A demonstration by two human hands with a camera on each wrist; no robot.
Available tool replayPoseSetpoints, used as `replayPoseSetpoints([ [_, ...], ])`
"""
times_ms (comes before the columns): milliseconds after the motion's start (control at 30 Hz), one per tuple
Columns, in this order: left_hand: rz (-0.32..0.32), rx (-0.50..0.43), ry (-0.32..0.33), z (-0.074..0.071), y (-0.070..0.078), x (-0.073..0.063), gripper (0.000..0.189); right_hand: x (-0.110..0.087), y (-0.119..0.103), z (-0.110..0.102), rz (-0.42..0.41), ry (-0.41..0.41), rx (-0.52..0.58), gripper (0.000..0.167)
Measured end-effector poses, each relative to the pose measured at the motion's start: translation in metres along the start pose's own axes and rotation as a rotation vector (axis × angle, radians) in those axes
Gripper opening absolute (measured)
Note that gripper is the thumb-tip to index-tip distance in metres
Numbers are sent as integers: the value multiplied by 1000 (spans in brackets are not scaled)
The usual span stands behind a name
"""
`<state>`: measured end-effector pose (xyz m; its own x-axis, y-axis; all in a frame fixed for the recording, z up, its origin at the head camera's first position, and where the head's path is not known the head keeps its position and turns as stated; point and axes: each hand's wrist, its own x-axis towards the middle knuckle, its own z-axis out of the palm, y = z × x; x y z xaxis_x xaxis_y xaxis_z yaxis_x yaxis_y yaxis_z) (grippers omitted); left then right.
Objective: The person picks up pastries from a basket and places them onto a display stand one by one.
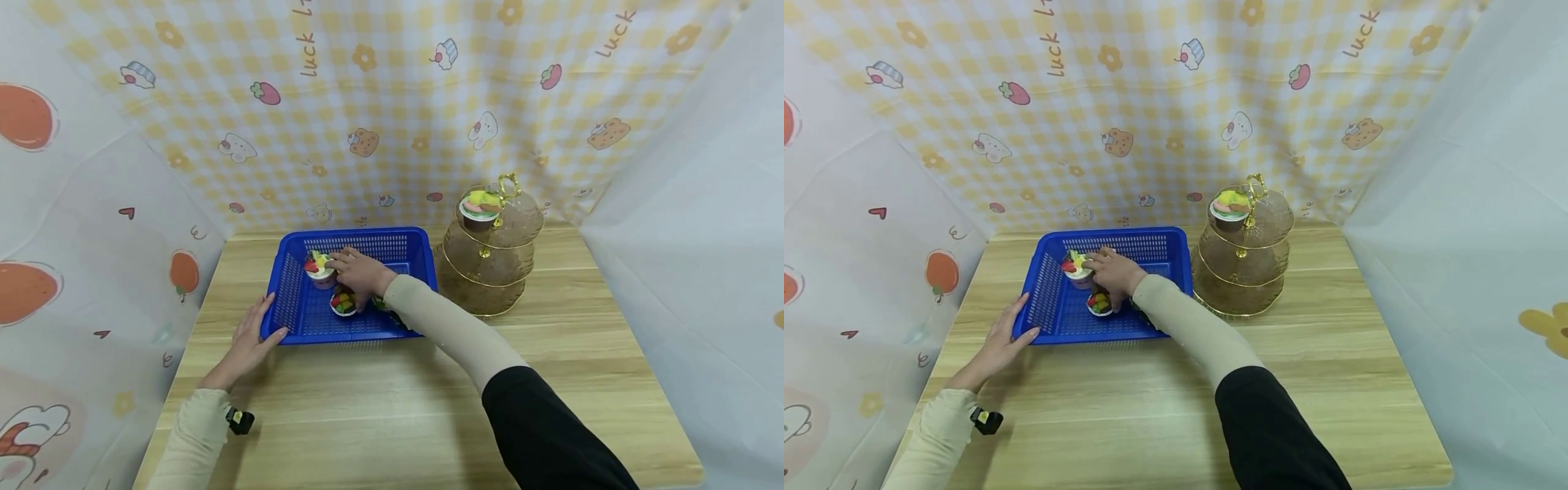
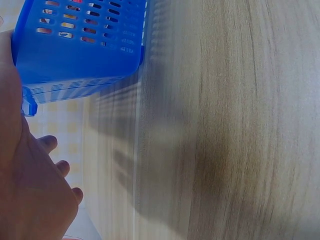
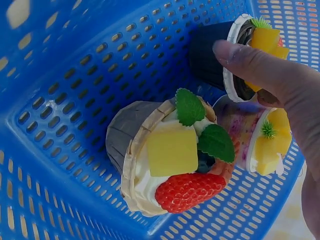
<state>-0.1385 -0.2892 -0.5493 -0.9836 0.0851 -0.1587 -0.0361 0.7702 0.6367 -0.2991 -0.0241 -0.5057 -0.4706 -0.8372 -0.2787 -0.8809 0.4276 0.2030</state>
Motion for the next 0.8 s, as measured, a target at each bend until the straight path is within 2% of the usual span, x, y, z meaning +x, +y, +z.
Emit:
replayPoseSetpoints([
  [133,-3,-1,-2,1,-1,0,83,1,0,-1,-9,14,23,77],
  [367,0,-3,-1,2,0,0,84,1,5,4,-3,46,59,87],
  [467,-5,-2,0,2,0,0,84,1,6,6,-15,62,73,87],
  [600,1,-2,4,1,0,0,84,2,6,6,-32,55,108,84],
  [800,14,-9,13,1,0,0,83,1,5,5,-8,37,170,81],
])
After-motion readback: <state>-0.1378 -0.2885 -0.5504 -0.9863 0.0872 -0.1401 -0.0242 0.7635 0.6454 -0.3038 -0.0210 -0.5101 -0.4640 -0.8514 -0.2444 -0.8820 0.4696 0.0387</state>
